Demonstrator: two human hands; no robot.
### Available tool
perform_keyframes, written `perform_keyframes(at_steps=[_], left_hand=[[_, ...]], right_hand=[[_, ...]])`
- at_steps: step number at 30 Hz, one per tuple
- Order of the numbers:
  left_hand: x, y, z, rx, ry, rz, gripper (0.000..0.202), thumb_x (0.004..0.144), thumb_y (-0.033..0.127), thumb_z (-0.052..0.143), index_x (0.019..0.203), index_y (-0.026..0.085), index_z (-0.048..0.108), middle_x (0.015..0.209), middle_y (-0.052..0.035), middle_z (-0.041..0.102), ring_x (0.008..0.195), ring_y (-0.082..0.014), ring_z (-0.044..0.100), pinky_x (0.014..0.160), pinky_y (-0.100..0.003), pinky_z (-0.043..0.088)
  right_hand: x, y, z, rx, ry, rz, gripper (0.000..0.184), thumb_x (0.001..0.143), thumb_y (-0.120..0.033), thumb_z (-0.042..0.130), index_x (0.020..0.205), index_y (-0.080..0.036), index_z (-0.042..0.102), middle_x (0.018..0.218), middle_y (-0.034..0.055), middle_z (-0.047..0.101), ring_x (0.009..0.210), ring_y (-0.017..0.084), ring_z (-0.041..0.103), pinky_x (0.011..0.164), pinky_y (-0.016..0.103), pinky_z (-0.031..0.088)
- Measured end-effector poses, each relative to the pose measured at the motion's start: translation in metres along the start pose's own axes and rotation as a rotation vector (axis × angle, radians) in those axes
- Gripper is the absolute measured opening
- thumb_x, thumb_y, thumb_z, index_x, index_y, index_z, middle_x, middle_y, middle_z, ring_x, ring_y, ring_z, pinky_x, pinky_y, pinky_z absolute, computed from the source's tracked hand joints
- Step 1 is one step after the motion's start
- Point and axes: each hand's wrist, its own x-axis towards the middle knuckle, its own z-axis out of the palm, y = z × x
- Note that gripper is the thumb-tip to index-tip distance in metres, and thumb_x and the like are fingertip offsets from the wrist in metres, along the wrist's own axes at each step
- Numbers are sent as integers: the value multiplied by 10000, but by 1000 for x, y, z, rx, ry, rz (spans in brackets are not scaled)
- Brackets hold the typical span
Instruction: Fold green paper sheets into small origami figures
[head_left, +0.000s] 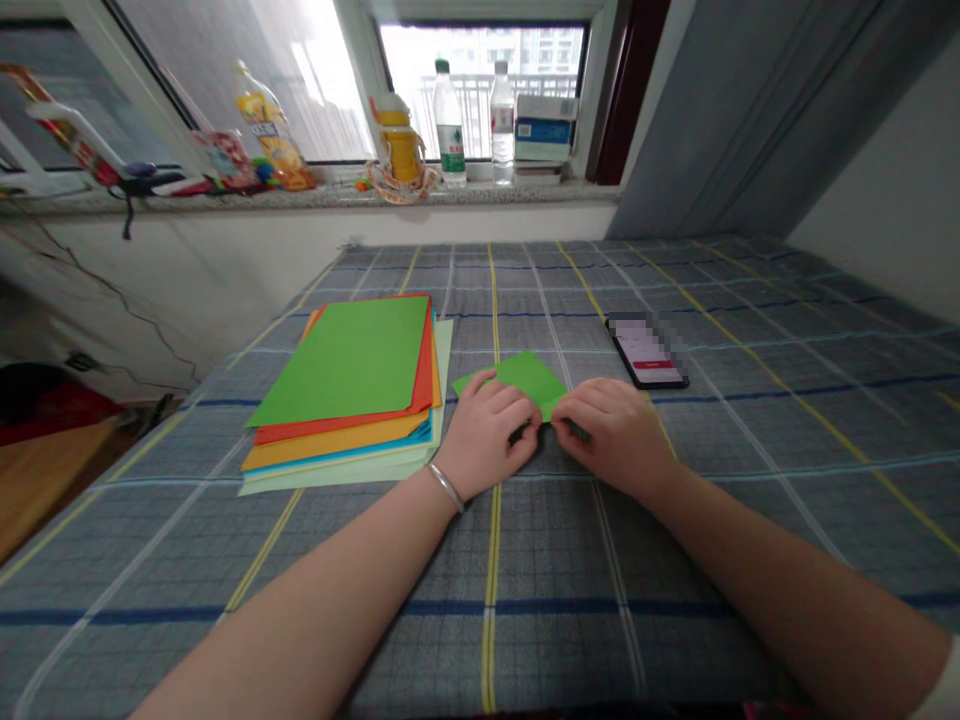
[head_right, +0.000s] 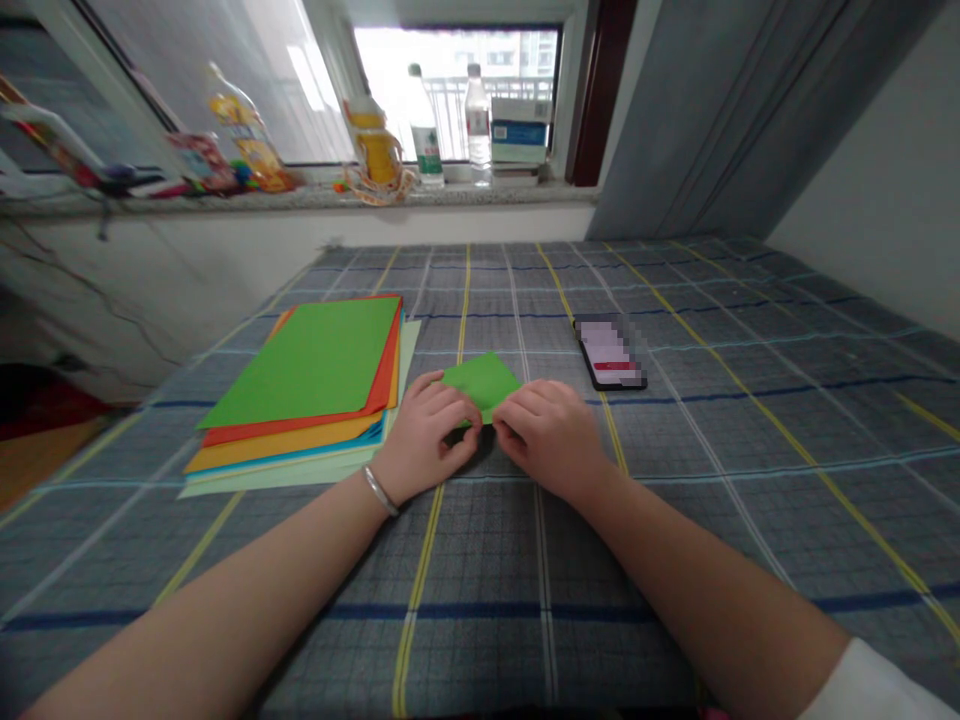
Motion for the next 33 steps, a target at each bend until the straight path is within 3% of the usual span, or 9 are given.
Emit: perform_keyframes(at_steps=[10,33], left_hand=[[2,4,1,176,-18,5,67,776,182,512,744,210,565,729,-10,589,768,-190,518,984,-414,368],[1,-10,-11,142,-61,-95,33,736,179,527,722,200,507,731,1,557,744,-177,484,919,-381,367]], right_hand=[[2,-4,-1,22,-18,-5,138,849,-192,508,758,-222,608,812,41,678,857,207,583,800,354,410],[-2,15,-9,20,68,-10,79,739,-132,559,750,-209,575,865,38,689,827,210,607,771,355,437]])
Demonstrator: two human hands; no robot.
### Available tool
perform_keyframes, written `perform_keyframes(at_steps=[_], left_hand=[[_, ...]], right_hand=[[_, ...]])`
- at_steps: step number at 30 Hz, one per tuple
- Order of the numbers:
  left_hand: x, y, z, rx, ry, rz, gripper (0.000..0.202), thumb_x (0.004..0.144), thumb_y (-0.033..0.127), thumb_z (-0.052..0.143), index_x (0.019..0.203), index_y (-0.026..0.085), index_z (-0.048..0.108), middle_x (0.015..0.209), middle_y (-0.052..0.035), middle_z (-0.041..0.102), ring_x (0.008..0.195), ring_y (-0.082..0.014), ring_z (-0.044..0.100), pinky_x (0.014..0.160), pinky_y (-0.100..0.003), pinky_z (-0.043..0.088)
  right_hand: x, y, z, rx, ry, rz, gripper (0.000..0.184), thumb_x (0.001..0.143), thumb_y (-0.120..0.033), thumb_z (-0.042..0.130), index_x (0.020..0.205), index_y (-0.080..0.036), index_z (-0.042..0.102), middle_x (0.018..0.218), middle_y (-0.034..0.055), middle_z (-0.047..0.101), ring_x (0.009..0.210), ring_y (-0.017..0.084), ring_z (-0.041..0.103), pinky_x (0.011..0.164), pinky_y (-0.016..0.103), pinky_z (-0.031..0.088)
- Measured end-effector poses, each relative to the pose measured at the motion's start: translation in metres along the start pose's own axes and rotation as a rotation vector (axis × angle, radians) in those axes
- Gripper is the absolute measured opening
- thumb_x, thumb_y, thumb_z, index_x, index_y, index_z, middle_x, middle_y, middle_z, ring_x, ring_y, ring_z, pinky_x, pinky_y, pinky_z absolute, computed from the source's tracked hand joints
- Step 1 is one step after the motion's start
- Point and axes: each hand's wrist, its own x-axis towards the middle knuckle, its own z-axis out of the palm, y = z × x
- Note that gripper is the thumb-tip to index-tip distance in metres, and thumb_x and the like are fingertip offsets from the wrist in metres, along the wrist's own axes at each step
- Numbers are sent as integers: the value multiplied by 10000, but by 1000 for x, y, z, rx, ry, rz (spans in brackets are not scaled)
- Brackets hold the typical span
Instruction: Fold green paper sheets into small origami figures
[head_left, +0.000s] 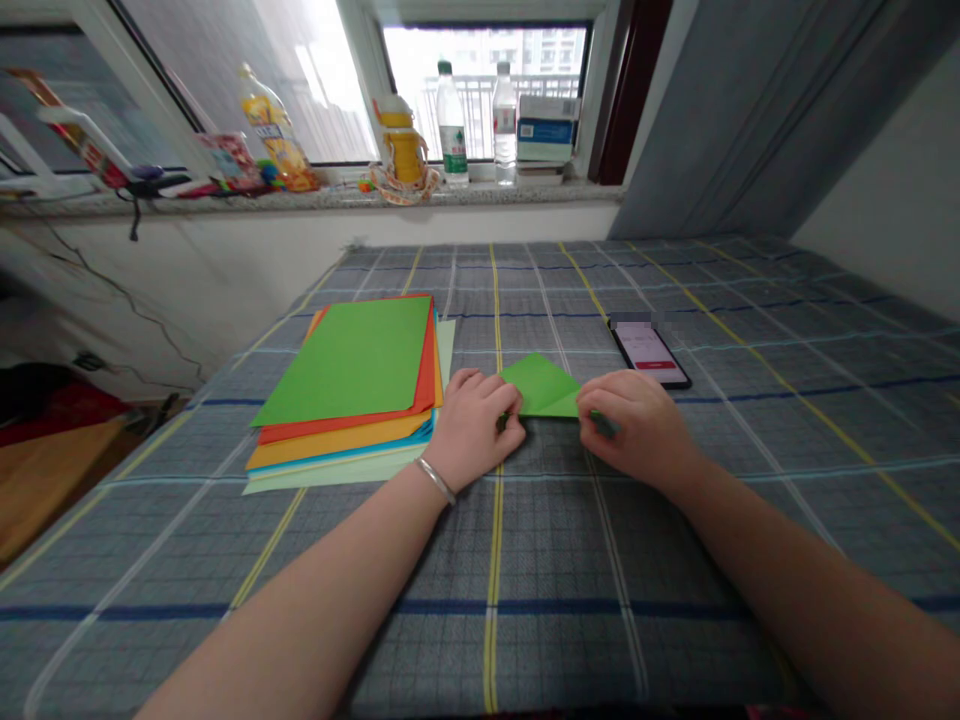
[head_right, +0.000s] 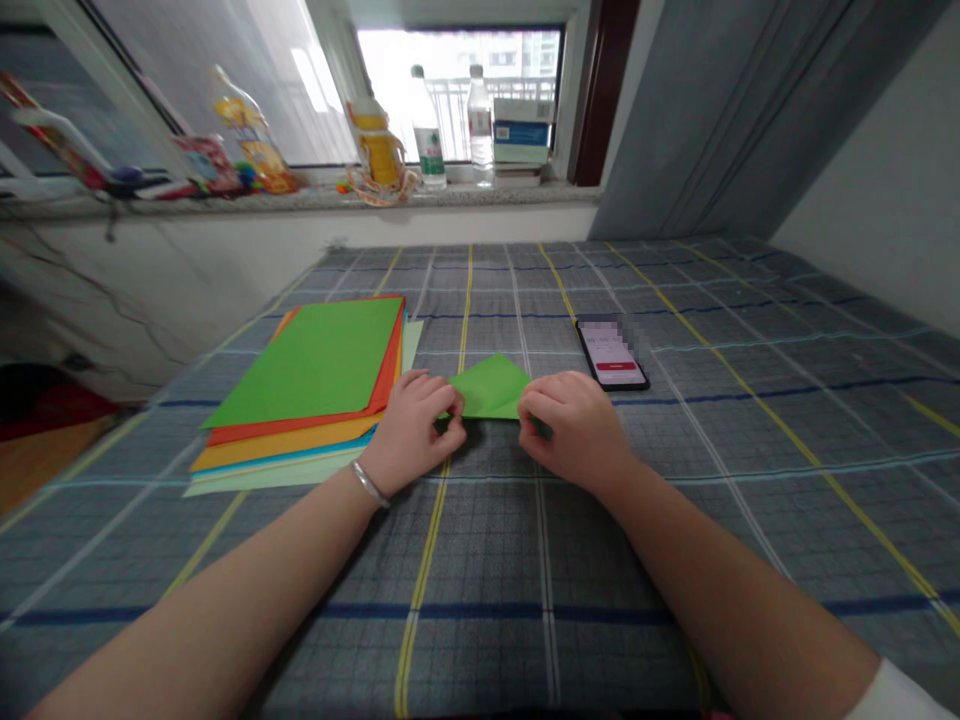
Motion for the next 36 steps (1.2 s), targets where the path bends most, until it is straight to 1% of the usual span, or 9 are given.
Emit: perform_keyframes(at_steps=[7,11,17,20,23,26,28,30,36], left_hand=[[-1,-4,-2,18,14,24,30,738,175,522,735,202,510,743,5,550,753,-173,482,958,-385,345],[-1,-6,-2,19,0,19,32,729,176,521,735,203,505,743,3,539,759,-176,485,949,-384,349],[-1,-19,-3,-6,14,-68,50,723,162,495,703,201,471,714,-2,512,746,-182,495,885,-377,377],[-1,-21,-4,-55,22,-99,52,718,157,481,705,201,458,716,-4,504,744,-183,495,853,-368,392],[-3,-17,-4,-94,32,-68,40,727,161,477,738,200,476,733,-4,508,763,-181,496,862,-365,389],[-4,-8,-4,-85,41,-3,32,758,218,513,780,196,515,776,-12,542,798,-188,501,874,-375,375],[-4,-3,-4,-50,48,25,56,771,247,533,796,198,541,803,-18,568,806,-196,499,844,-378,369],[-3,-1,-5,-17,56,38,36,774,228,532,784,201,553,806,-17,582,802,-196,496,820,-374,362],[-1,-6,-5,30,42,49,26,753,186,531,733,197,545,785,-15,583,778,-187,496,809,-366,358]], right_hand=[[-2,6,1,28,9,15,93,711,-132,585,756,-212,571,895,36,687,835,211,612,760,357,441],[-3,8,0,23,12,12,86,710,-133,581,750,-208,567,894,37,686,838,216,616,763,364,445],[-4,18,-1,57,50,92,94,716,-125,572,751,-211,557,873,38,686,842,216,633,772,368,462],[-4,21,0,73,54,99,104,712,-124,575,755,-215,551,864,35,687,841,215,636,773,368,467],[-5,20,1,57,47,90,104,718,-127,574,764,-218,552,866,30,687,836,213,636,778,368,466],[-4,17,1,47,37,84,93,728,-134,573,768,-216,555,861,29,685,826,211,634,777,363,465],[-4,15,1,43,35,84,86,731,-136,572,766,-212,557,854,31,684,820,209,633,773,358,465],[-3,13,1,38,37,82,83,732,-133,568,763,-210,559,852,31,684,816,206,632,772,355,463],[-2,12,0,23,23,44,73,735,-140,557,749,-211,550,860,29,685,823,207,626,763,356,456]])
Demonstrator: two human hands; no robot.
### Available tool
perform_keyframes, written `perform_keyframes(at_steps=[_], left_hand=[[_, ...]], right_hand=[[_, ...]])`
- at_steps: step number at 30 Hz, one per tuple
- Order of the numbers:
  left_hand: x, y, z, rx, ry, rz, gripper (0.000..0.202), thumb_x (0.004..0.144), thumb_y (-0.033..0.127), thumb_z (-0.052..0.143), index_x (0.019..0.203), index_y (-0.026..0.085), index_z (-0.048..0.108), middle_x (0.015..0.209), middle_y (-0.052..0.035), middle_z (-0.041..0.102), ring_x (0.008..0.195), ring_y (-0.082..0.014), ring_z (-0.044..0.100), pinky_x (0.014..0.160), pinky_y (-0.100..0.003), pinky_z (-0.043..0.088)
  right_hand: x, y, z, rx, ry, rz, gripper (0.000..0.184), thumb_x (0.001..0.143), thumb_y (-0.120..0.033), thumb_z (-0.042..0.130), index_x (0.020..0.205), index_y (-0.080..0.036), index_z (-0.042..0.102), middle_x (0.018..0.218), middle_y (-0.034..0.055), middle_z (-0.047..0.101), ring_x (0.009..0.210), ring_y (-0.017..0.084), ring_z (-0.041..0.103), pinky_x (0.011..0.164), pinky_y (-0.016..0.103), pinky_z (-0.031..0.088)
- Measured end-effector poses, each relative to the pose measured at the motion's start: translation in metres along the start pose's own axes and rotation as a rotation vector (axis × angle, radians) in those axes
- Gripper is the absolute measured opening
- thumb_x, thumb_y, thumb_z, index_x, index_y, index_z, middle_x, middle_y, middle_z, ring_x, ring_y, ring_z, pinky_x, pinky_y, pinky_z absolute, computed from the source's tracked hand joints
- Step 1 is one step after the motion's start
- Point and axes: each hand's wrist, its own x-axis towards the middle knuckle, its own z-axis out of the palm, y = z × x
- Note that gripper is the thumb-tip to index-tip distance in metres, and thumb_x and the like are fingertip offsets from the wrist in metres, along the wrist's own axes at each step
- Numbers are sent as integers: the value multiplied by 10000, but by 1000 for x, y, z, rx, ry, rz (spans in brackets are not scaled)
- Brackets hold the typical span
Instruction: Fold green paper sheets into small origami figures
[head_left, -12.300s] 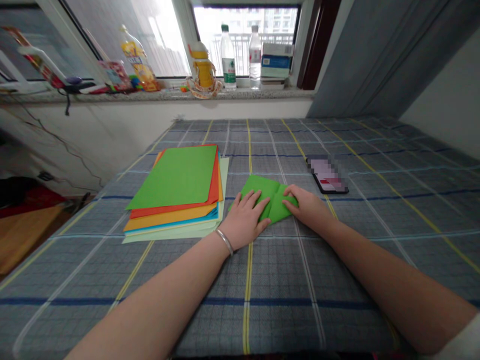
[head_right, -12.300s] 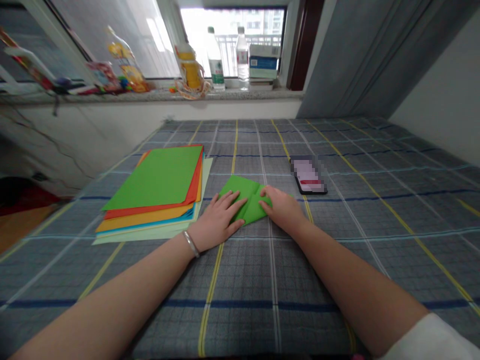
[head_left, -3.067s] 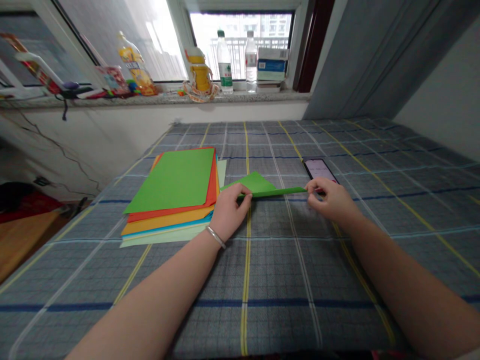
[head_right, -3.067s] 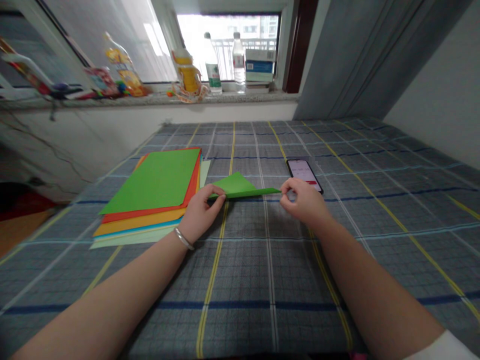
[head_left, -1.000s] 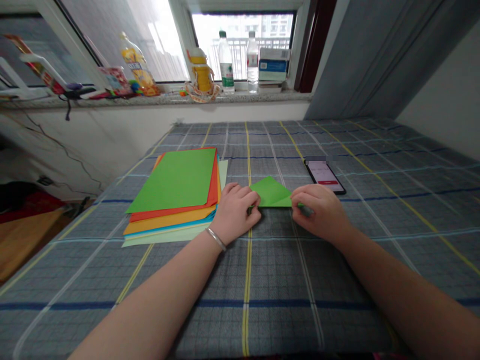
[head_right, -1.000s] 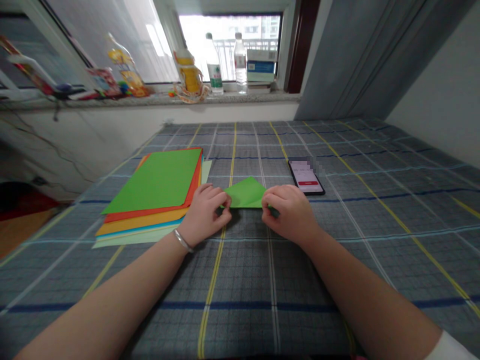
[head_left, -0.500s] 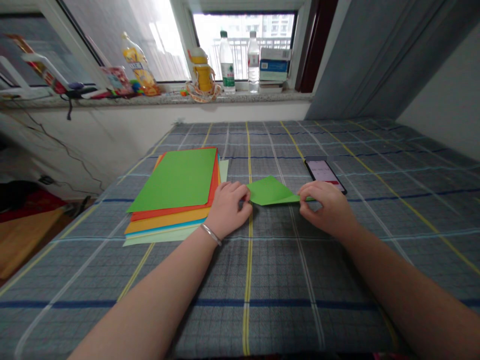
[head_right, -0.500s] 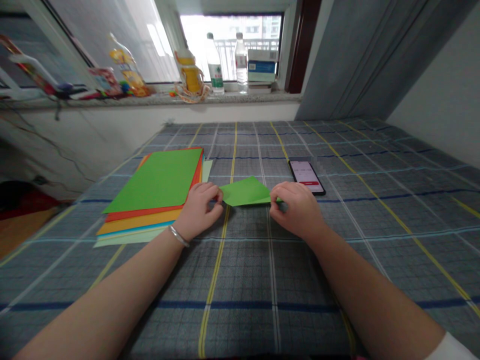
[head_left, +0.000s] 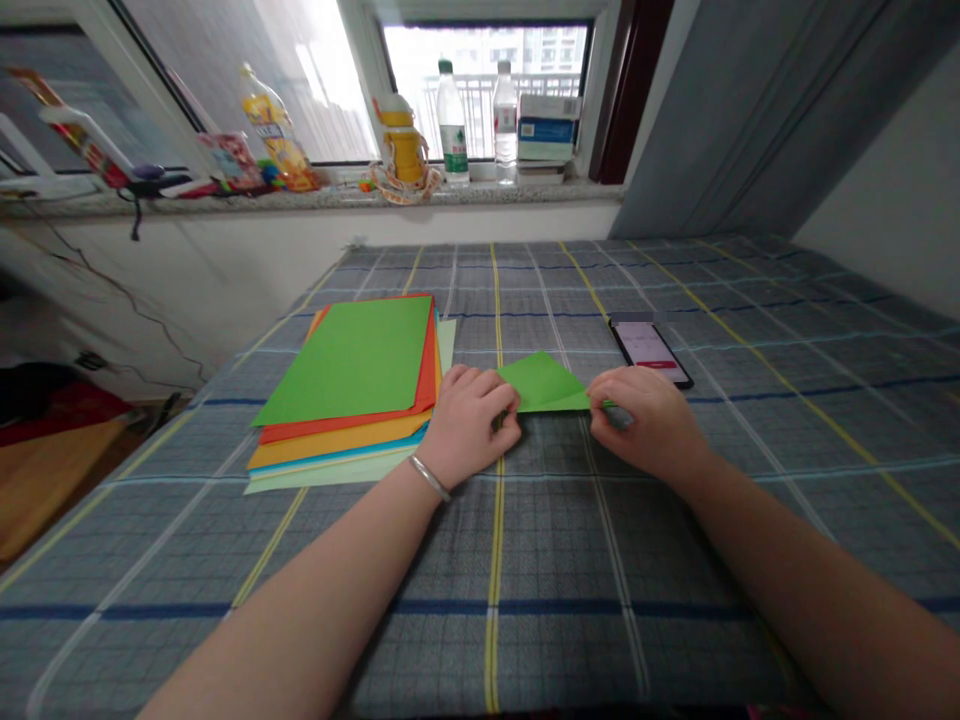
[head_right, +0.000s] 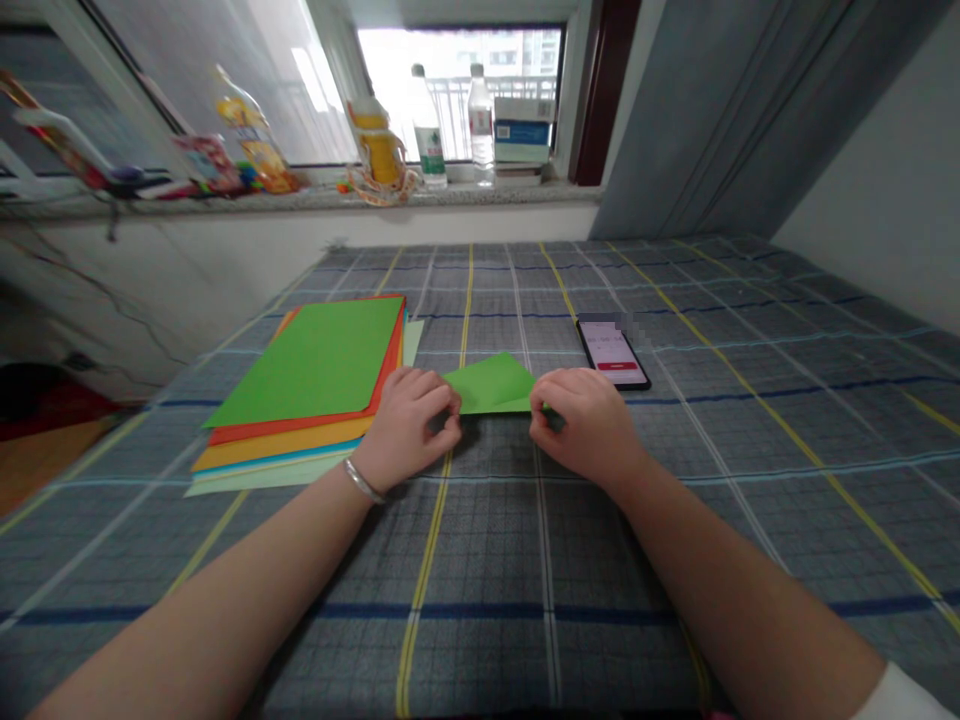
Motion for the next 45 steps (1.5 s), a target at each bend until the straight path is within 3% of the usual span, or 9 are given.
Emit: perform_keyframes(at_steps=[8,15,19,24,29,35,40,45], left_hand=[[-2,-4,-2,-70,8,-82,100,804,223,495,829,193,586,837,-39,589,843,-206,515,848,-374,381],[-3,12,4,-54,-124,113,361,929,409,478,1237,247,574,1209,-51,618,1070,-233,532,1028,-448,302],[-5,10,13,-1,-214,107,292,955,361,448,1149,266,644,1241,-34,626,1060,-217,569,1013,-446,330],[-4,5,14,26,-289,58,276,948,326,465,1115,240,667,1143,-35,686,1019,-221,604,960,-430,379],[-5,6,9,65,-305,53,257,927,259,478,1082,207,676,1099,-54,701,1010,-233,615,999,-461,358],[-6,12,14,83,-256,109,343,900,286,537,1235,229,582,1295,-66,596,1072,-237,590,989,-440,369],[-4,11,16,132,-259,52,282,912,204,492,1156,202,634,1180,-70,667,968,-235,624,837,-391,441],[-4,5,10,133,-279,-45,302,891,158,492,1151,219,634,968,-60,728,912,-242,639,778,-367,471]], right_hand=[[-1,2,0,16,-9,37,92,746,-140,544,777,-225,558,864,34,688,824,213,627,758,363,452],[-2,-14,0,30,-72,-14,88,758,-149,549,800,-222,571,890,42,684,851,210,615,738,337,446],[-2,-17,2,31,-135,-36,68,776,-165,545,805,-218,576,881,38,683,848,205,606,759,337,440],[-1,-12,1,24,-168,-43,92,744,-126,537,772,-210,561,866,43,680,849,206,605,764,338,437],[-1,-5,-2,27,-194,-31,109,712,-111,536,746,-215,537,859,45,674,840,210,600,755,339,437],[0,-12,1,55,-221,-71,96,739,-129,533,772,-214,561,833,39,666,842,201,597,762,328,432],[0,-12,1,65,-214,-77,88,756,-139,530,785,-212,568,836,40,667,845,203,600,774,335,439],[-2,0,-3,103,-125,-36,118,763,-130,515,827,-214,569,872,42,677,852,208,613,777,350,467]])
